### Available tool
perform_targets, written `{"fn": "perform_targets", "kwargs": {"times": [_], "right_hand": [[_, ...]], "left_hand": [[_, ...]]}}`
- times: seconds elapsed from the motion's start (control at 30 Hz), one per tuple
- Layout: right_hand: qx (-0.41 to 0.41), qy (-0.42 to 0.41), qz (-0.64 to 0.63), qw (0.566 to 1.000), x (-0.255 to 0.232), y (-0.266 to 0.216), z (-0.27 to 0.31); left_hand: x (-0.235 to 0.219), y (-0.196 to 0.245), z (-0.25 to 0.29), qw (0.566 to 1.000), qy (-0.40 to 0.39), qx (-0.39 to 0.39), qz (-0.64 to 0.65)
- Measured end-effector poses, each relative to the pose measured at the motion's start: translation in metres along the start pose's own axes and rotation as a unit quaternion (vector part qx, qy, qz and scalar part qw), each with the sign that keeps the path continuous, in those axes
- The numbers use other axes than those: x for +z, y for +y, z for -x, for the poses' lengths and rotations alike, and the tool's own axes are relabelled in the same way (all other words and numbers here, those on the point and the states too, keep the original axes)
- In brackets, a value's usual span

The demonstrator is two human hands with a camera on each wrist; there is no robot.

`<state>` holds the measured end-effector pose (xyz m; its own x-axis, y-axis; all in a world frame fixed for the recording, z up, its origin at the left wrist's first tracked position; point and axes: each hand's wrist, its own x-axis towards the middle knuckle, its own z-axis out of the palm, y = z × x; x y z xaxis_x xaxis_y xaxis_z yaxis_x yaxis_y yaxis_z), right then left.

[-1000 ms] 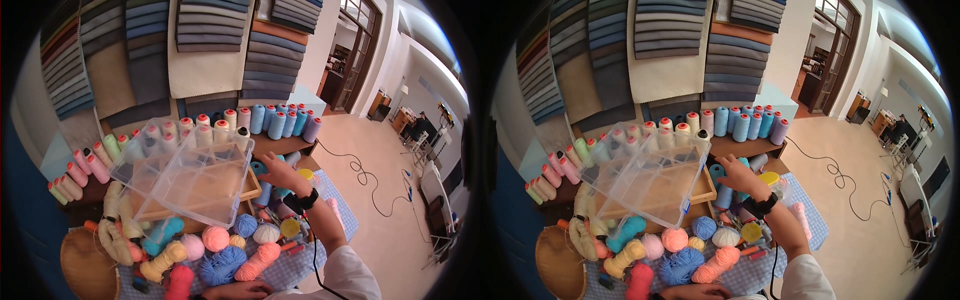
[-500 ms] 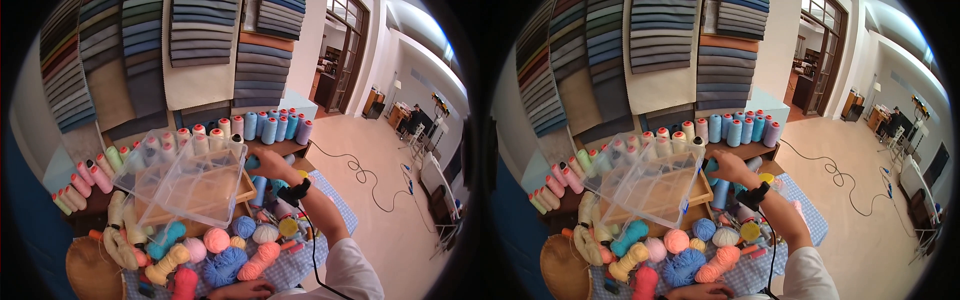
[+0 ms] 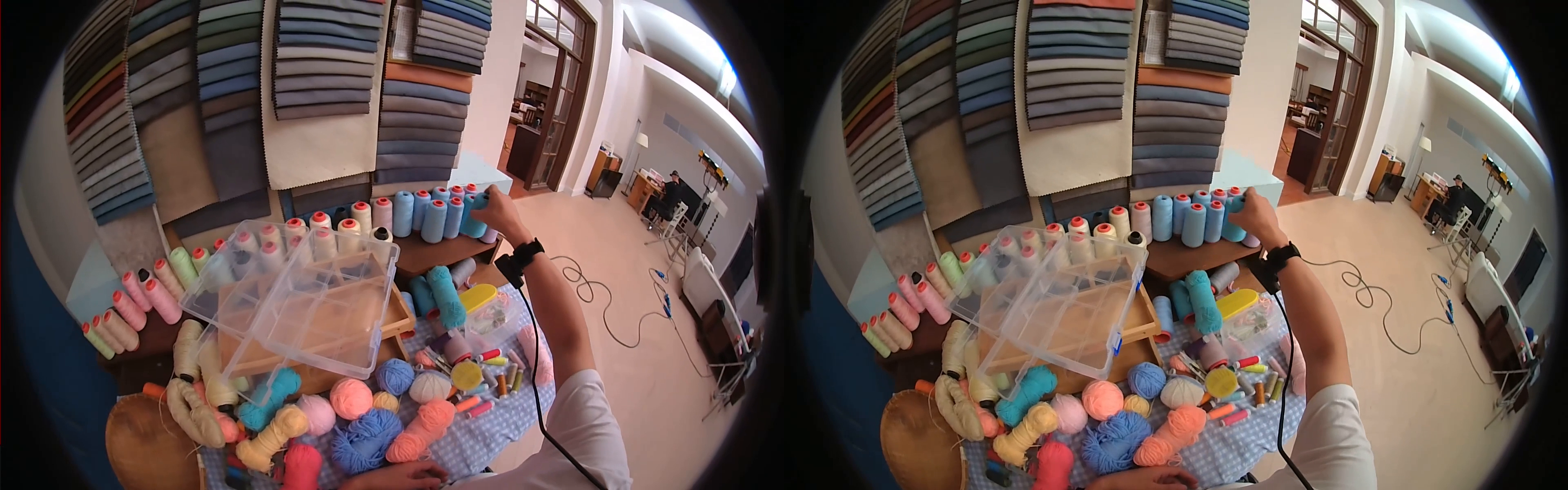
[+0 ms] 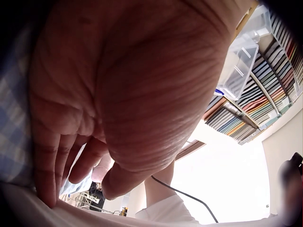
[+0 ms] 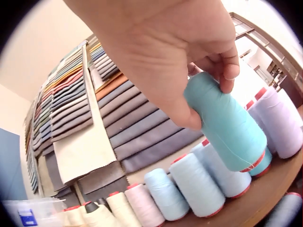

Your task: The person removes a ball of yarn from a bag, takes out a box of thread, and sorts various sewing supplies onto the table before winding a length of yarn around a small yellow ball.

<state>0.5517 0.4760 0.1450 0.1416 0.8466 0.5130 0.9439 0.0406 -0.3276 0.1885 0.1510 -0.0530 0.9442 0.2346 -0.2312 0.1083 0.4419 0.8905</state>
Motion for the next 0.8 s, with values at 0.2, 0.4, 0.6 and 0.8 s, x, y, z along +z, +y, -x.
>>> {"fn": "perform_targets", "kwargs": {"times": [0.2, 0.4, 0.6, 0.8], "right_hand": [[0.015, 0.034, 0.006, 0.999, 0.019, 0.02, -0.002], [0.003, -0.007, 0.004, 1.0, 0.041, 0.031, 0.003], [0.025, 0.042, 0.004, 0.999, 0.058, 0.031, 0.013], [-0.005, 0.044, 0.002, 0.999, 0.056, 0.027, 0.032]], "left_hand": [[-0.001, -0.001, -0.002, 0.999, 0.007, 0.005, -0.049], [-0.006, -0.009, -0.004, 0.997, 0.003, 0.006, -0.078], [-0.003, -0.005, -0.003, 0.997, 0.001, 0.025, -0.075], [0.0, -0.004, -0.002, 0.998, 0.013, 0.023, -0.051]]}}
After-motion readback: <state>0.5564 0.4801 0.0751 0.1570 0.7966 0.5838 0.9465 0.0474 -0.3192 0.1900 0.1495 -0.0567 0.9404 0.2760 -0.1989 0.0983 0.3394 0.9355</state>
